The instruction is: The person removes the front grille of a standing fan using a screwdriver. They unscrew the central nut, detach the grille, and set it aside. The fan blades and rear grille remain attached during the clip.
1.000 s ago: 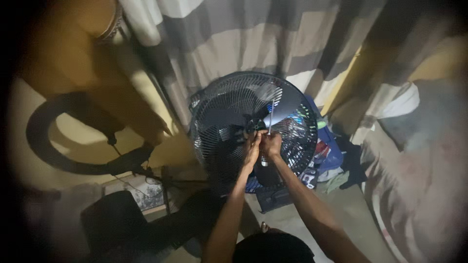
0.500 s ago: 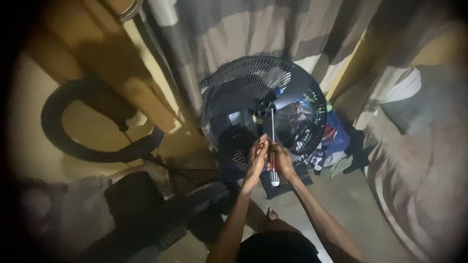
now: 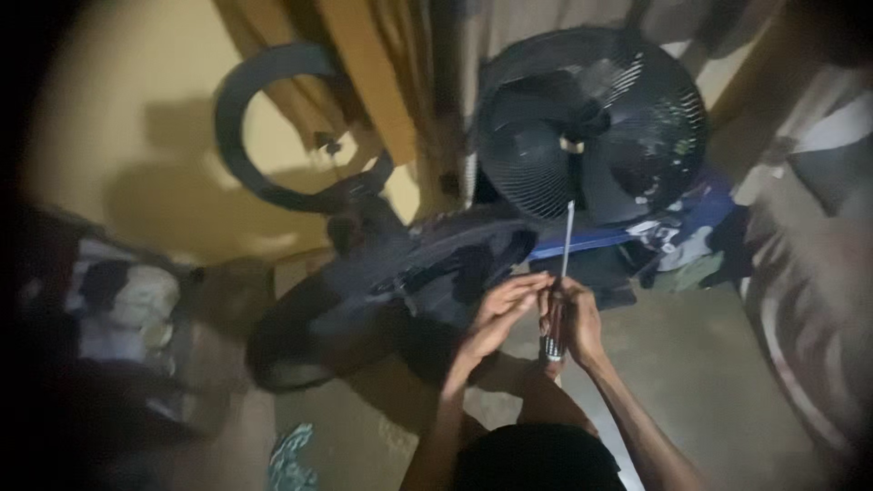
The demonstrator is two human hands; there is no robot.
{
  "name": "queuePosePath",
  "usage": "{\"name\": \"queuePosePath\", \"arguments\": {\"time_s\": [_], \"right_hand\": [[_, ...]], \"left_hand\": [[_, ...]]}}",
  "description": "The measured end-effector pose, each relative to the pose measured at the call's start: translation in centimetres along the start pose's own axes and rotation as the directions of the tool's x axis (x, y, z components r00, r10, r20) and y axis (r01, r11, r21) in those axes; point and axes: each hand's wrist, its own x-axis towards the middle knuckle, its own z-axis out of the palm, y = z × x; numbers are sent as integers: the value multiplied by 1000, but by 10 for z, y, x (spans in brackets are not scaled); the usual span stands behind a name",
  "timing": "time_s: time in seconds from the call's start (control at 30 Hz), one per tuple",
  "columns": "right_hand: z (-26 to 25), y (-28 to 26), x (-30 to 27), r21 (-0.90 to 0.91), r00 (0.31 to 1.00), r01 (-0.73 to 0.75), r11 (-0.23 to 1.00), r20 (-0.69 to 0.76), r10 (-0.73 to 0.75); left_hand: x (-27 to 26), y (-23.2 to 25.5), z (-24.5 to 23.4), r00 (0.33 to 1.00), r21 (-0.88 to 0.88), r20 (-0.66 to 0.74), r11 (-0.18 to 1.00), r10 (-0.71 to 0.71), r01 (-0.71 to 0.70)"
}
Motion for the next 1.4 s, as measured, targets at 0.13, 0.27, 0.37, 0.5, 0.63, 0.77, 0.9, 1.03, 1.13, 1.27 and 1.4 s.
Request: {"name": "queuePosePath", "arguments": {"time_s": [0.13, 0.27, 0.37, 0.5, 0.63, 0.77, 0.9, 1.03, 1.13, 1.27, 1.4], "right_hand": [[36, 48, -51, -61, 975, 81, 995, 214, -67], [52, 80, -60, -287, 906, -282, 915, 235, 353], [60, 106, -57, -311, 865, -273, 910, 334, 374], [62, 134, -49, -460, 785, -138, 877, 489, 380], [69, 158, -36, -586, 769, 49, 809, 539, 344], [68, 178, -29, -437, 745, 49, 898, 615, 258], [73, 189, -21, 67, 679, -581, 811, 589, 438], [77, 184, -15, -216, 719, -342, 915, 567, 402], [83, 173, -18, -416, 750, -129, 900, 553, 363], [88, 156, -24, -401, 766, -62, 914, 568, 301], [88, 146, -27, -321, 755, -223, 920, 541, 372]], "left_hand": [[-95, 13, -46, 961, -11, -277, 1000, -19, 17], [-141, -3, -109, 817, -22, -570, 996, -87, 91], [-158, -44, -149, 690, 38, -711, 973, -134, 228], [-148, -98, -177, 780, -492, -596, 855, -192, -165], [-132, -111, -174, 647, -66, -742, 980, -174, 188], [-126, -98, -160, 656, 1, -752, 996, -59, 91], [-125, -94, -150, 637, 48, -771, 998, 5, 51], [-123, -113, -159, 583, 9, -812, 999, -17, 41], [-119, -130, -174, 595, -39, -802, 999, -50, 32], [-117, -144, -185, 587, -34, -809, 999, -29, 2], [-118, -143, -186, 600, -65, -799, 997, -25, -45]]}}
